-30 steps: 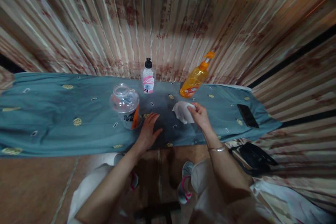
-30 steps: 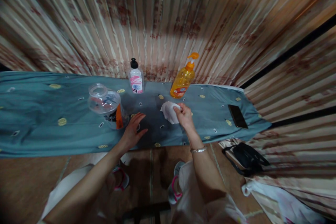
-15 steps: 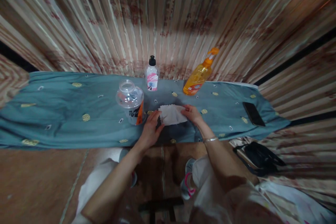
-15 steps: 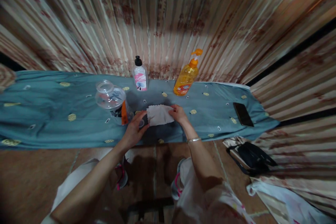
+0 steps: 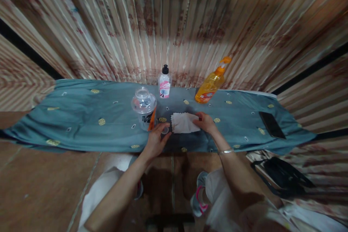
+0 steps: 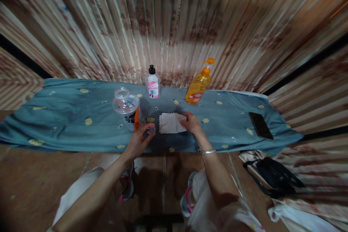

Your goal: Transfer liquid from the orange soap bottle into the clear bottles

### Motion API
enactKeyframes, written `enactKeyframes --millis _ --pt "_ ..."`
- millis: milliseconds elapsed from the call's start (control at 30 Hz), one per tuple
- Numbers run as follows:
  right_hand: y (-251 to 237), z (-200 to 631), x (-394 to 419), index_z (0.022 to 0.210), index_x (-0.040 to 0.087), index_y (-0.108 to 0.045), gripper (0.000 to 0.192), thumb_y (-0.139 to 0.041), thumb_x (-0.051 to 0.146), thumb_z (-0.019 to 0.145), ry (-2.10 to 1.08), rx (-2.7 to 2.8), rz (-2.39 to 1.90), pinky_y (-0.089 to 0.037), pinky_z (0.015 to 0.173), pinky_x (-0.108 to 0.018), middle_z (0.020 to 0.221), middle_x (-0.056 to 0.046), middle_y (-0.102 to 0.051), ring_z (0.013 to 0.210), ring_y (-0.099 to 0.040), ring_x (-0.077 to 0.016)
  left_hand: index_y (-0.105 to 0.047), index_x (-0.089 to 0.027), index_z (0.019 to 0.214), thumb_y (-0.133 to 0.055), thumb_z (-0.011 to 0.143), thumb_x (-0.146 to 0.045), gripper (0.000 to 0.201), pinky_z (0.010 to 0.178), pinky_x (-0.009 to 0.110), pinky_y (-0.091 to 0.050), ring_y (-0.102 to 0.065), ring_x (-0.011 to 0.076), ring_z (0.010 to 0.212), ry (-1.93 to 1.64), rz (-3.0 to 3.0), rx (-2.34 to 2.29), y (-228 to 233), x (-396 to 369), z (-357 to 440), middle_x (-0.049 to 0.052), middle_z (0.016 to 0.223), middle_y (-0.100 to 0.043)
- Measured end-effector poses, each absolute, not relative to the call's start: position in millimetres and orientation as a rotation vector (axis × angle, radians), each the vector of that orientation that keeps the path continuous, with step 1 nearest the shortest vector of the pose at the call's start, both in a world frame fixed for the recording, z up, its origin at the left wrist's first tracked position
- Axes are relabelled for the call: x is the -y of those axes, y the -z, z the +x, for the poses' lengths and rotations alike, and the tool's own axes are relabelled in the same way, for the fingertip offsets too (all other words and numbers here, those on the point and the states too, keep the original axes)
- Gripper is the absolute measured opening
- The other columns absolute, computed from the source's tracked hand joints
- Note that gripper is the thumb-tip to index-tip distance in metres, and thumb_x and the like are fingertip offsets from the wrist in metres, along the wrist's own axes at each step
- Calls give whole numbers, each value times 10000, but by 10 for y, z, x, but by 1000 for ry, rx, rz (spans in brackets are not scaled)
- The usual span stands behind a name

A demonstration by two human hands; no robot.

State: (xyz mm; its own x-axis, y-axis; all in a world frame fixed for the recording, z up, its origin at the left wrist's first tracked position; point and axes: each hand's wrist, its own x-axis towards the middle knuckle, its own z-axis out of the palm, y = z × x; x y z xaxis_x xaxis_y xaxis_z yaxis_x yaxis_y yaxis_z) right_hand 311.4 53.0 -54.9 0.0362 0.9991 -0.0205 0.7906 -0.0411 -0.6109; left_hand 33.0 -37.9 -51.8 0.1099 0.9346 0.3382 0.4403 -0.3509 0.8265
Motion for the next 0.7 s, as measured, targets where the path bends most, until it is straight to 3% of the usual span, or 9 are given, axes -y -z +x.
enactKeyframes --millis 167,367,600,700 --pt "480 3017 -497 1152 194 -717 314 -705 269 848 -544 1872 -1984 -538 856 -340 1015 -100 -795 940 -735 -240 -719 -205 1097 -634 944 -297 198 869 349 -637 -743 199 905 -1202 1853 -1301 451 429 299 77 1036 -772" --pt "408 2940 -479 1089 202 -723 234 -689 241 861 -476 1895 -2023 -540 884 -361 979 -127 -802 997 -758 -289 -745 -211 988 -591 971 -315 187 812 305 -627 -739 179 832 -1194 1881 -1233 422 439 325 58 930 -778" --pt "237 2719 -565 1405 177 -595 532 -659 344 904 -427 1866 -1827 -533 1045 -528 1315 -216 -720 1240 -689 -376 -765 -215 930 -601 949 -258 171 805 304 -622 -747 188 847 -1186 1846 -1204 398 293 450 55 930 -795" --pt "104 2492 -811 1490 219 -527 655 -700 382 880 -433 1887 -1698 -504 1094 -560 1400 -174 -680 1325 -638 -384 -759 -209 943 -610 925 -227 151 822 312 -628 -745 189 856 -1205 1811 -1182 404 225 513 61 956 -796"
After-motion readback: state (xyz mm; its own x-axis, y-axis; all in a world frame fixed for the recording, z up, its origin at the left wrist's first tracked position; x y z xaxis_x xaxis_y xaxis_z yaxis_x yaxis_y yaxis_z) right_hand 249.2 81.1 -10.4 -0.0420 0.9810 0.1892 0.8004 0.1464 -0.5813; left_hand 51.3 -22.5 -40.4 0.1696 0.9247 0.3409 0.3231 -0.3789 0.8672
